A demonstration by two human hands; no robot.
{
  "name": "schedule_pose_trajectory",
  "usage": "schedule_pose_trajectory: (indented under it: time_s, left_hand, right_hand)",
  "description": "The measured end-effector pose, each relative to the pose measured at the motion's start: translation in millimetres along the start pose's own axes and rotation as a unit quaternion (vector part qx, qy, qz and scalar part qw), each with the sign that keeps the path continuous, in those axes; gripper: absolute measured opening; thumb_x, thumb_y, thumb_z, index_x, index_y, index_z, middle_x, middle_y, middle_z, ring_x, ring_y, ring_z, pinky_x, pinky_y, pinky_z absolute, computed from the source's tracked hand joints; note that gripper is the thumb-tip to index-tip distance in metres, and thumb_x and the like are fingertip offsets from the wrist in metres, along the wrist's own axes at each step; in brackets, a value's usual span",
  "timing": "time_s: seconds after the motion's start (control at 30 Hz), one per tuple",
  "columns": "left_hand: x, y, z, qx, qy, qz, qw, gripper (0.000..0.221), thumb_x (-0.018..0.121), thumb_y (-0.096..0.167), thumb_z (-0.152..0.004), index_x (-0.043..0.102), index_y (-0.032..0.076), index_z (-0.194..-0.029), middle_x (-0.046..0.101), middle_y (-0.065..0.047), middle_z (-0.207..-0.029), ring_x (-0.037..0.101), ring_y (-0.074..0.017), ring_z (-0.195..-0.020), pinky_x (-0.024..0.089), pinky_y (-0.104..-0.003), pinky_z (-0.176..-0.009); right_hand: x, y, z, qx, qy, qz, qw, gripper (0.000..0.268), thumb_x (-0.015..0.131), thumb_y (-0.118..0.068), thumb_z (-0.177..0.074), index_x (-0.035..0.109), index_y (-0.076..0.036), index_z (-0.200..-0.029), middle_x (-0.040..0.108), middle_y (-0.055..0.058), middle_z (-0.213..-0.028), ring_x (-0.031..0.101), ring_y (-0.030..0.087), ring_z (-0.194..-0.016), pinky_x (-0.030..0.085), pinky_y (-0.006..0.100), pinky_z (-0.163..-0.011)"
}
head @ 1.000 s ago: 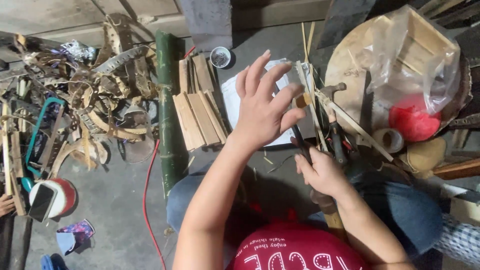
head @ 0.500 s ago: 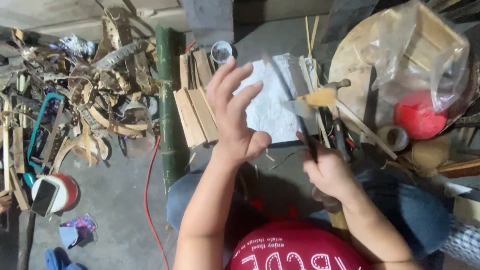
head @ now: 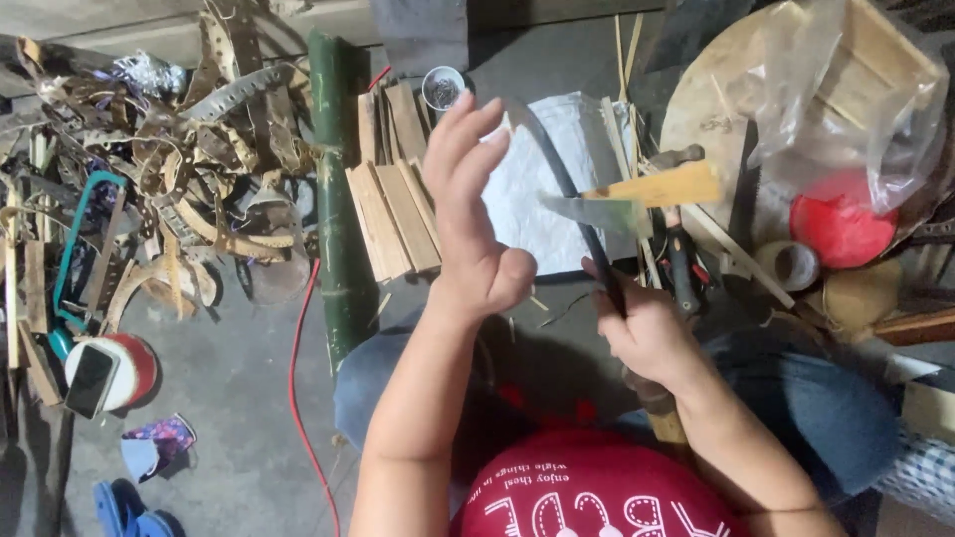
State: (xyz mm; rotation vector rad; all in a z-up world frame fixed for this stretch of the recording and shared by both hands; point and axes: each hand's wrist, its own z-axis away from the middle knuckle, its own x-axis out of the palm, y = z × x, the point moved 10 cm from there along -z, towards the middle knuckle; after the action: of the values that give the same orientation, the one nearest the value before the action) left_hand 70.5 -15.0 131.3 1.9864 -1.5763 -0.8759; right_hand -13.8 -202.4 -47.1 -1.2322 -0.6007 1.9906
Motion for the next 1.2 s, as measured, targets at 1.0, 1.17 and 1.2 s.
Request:
schedule_pose_trajectory:
  time_s: [1.0, 1.17, 1.2]
  left_hand:
    - [52.9, -22.9, 27.9, -0.057, -0.021, 0.185, 0.981, 0.07, 0.073, 0.036, -0.097, 0.047, -0.003, -0.15, 0.062, -0.016, -0.142, 0.062, -0.0319, -0.136, 0.05, -0.044, -0.12]
    - [66.7, -79.7, 58.7, -0.149, -0.003, 0.156, 0.976, 0.079, 0.077, 0.036, -0.096, 0.037, 0.006, -0.158, 0.062, -0.011, -0.142, 0.06, -0.0241, -0.135, 0.043, -0.044, -0.121]
    - [63.1, -70.8, 52.3, -0.151, -0.005, 0.155, 0.976, 0.079, 0.077, 0.036, -0.096, 0.037, 0.006, -0.158, 0.062, -0.011, -0.142, 0.06, -0.0241, -0.135, 0.043, -0.044, -0.121]
  right_hand:
    - [67.5, 78.0, -55.5, -0.037, 0.009, 0.082, 0.996, 0.033, 0.054, -0.029, -0.092, 0.066, 0.001, -0.087, 0.07, 0.027, -0.076, 0.071, 0.047, -0.086, 0.056, 0.059, -0.076]
    - [108.9, 126.0, -98.3, 0.053, -0.091, 0.091, 0.99, 0.043, 0.044, -0.047, -0.102, 0.063, -0.009, -0.109, 0.073, 0.015, -0.068, 0.076, 0.032, -0.071, 0.061, 0.048, -0.075]
    - [102.6, 117.6, -88.7, 0.054, -0.093, 0.088, 0.99, 0.043, 0.044, -0.047, -0.102, 0.063, -0.009, -0.109, 0.073, 0.015, -0.068, 0.076, 0.032, -0.071, 0.061, 0.048, -0.075]
